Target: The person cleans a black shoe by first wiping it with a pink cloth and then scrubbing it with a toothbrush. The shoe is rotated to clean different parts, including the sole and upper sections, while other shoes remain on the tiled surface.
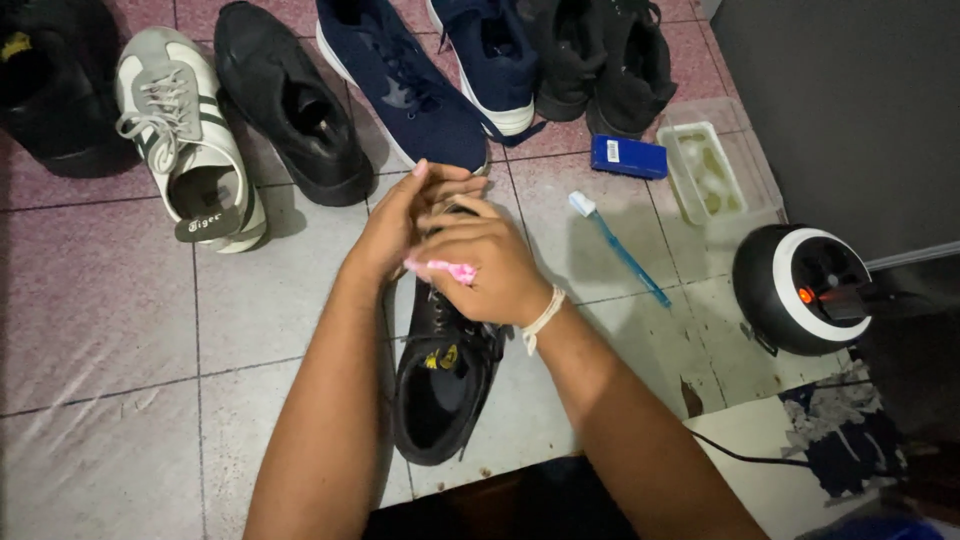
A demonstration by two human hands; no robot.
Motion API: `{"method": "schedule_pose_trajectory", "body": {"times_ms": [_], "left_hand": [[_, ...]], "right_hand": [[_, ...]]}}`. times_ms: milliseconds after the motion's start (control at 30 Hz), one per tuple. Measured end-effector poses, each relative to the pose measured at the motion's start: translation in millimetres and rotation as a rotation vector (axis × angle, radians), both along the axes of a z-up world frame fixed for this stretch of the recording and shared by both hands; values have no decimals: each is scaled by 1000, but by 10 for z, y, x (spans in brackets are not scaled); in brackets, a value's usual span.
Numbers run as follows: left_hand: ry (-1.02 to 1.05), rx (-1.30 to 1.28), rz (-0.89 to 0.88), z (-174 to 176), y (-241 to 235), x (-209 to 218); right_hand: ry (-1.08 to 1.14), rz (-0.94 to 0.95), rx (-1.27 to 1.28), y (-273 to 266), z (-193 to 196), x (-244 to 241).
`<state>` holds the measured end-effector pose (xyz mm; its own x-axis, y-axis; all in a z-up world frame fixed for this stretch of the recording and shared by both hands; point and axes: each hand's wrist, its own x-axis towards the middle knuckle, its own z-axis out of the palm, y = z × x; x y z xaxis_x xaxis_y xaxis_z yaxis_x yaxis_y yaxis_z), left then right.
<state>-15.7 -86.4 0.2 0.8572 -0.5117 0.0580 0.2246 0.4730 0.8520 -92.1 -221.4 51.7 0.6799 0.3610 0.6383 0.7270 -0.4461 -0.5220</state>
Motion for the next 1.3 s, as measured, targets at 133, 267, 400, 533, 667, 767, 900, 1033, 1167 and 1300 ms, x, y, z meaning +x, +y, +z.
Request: {"method": "schedule_pose_trajectory", "body": {"times_ms": [133,267,400,533,667,767,900,1033,1167,1300], "left_hand": [[51,-45,-1,-165,-29,82],[42,2,-4,-117,-38,65],[53,27,19,-98,-17,61],[-289,349,72,-142,11,125],[-379,451,67,101,15,-21],[-417,452,62,206,0,-65],[-406,393,32,207,17,-97],[-342,337,-37,109,36,-62],[-332,336,-82,133,59,-71],[-327,341,-21,76,13,-51]], "right_hand": [[74,-22,314,-1,-125,4],[268,-573,827,-76,-214,47],[114,-404,622,-155,-256,14],[33,-169,141,-130,-89,-116],[80,-178,94,-69,-10,-340],[170,-229,126,-33,-45,-485],[186,-280,194,116,70,-760],[200,-300,289,231,103,-1083],[330,-346,330,81,20,-1212],[76,-532,481,-16,-12,-747]]}}
